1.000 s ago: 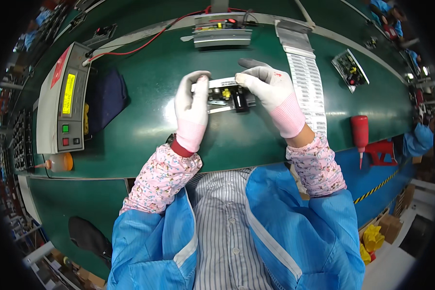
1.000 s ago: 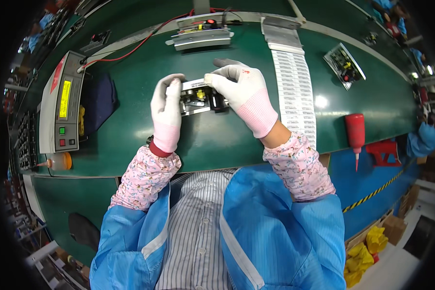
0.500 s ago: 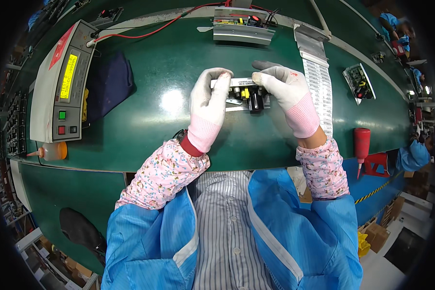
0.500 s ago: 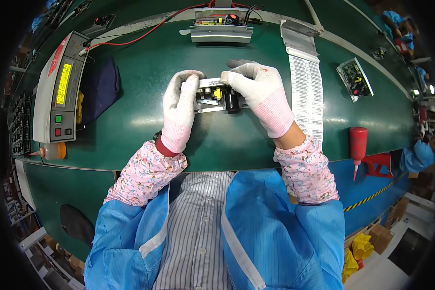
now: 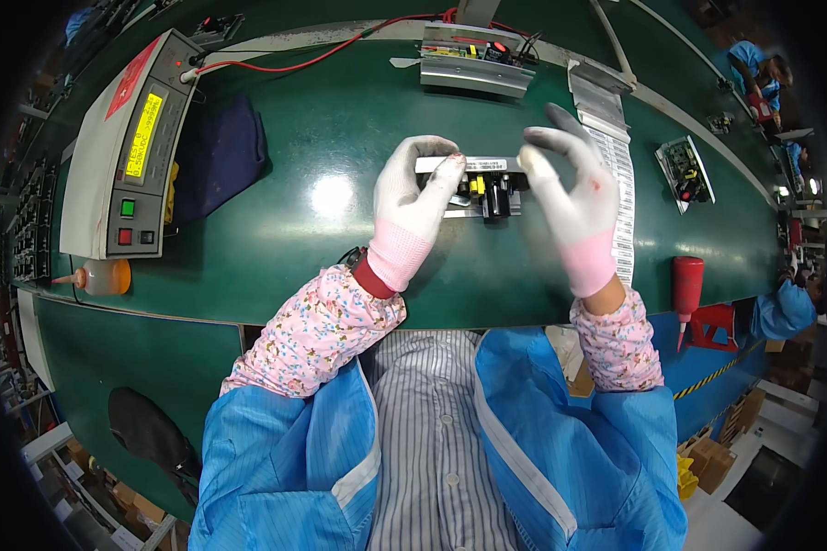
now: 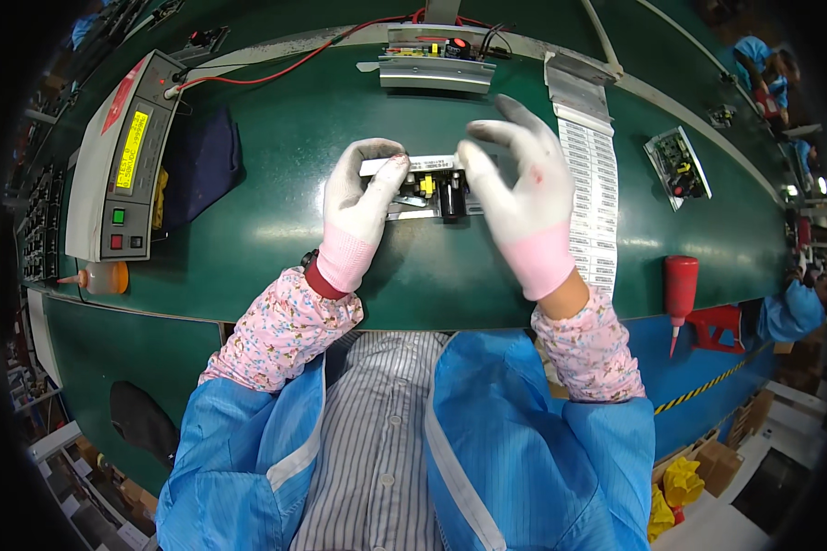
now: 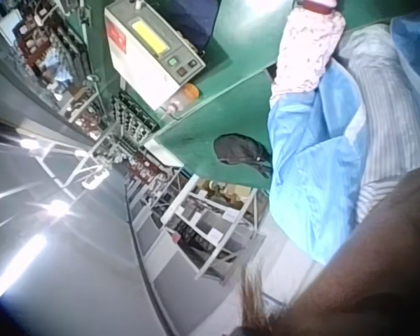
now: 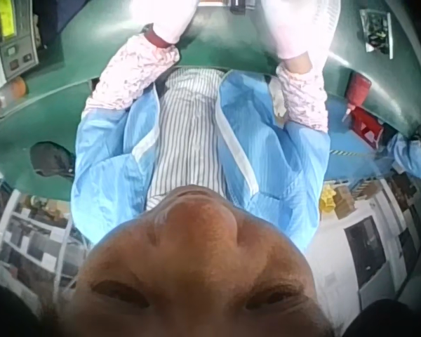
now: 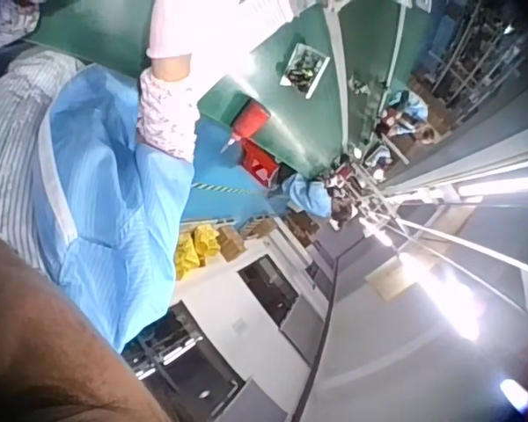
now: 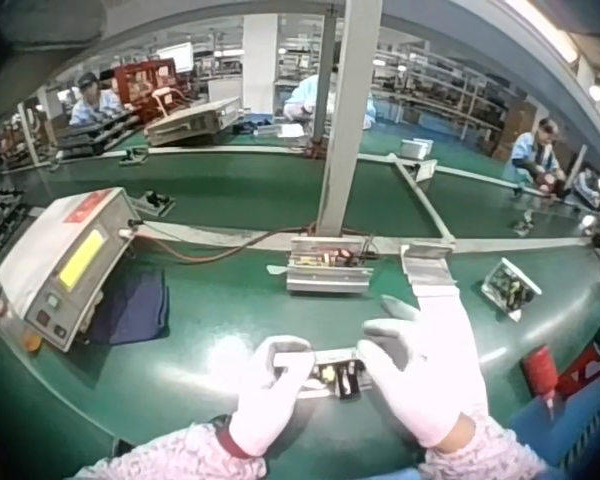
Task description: The person applies labels to electronic components, dispenses liquid onto the components using a squeeze bottle, and tests them with a testing device on an assembly line.
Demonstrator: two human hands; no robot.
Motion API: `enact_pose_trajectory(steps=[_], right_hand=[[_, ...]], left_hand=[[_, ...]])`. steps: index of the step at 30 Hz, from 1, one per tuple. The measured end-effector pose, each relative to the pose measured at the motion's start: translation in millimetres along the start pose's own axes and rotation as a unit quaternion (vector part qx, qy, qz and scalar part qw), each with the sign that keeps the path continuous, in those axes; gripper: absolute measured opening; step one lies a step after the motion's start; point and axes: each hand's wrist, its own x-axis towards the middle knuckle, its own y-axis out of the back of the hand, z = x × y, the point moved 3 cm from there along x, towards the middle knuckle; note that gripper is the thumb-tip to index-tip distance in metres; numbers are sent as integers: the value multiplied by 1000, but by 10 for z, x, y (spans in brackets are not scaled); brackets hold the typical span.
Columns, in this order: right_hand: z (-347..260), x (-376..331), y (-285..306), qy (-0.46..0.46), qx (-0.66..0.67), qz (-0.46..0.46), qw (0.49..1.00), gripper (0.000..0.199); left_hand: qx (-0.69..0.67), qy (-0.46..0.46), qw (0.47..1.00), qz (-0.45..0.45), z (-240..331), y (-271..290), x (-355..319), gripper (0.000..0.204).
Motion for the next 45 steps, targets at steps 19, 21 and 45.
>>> enact_pose_trajectory(steps=[19,21,45], right_hand=[[360,-43,-22,-77,44,-200,976,47],[424,31,30,-89,28,-217,972,38],[1815,-1101,2359,-301,-536,5,789,72]], left_hand=[[32,-94,995,-8,-318,-88,117,42],[51,-126,990,39,-311,-51,116,46],[-325,156,915,-181,-130,-277,-108,27]])
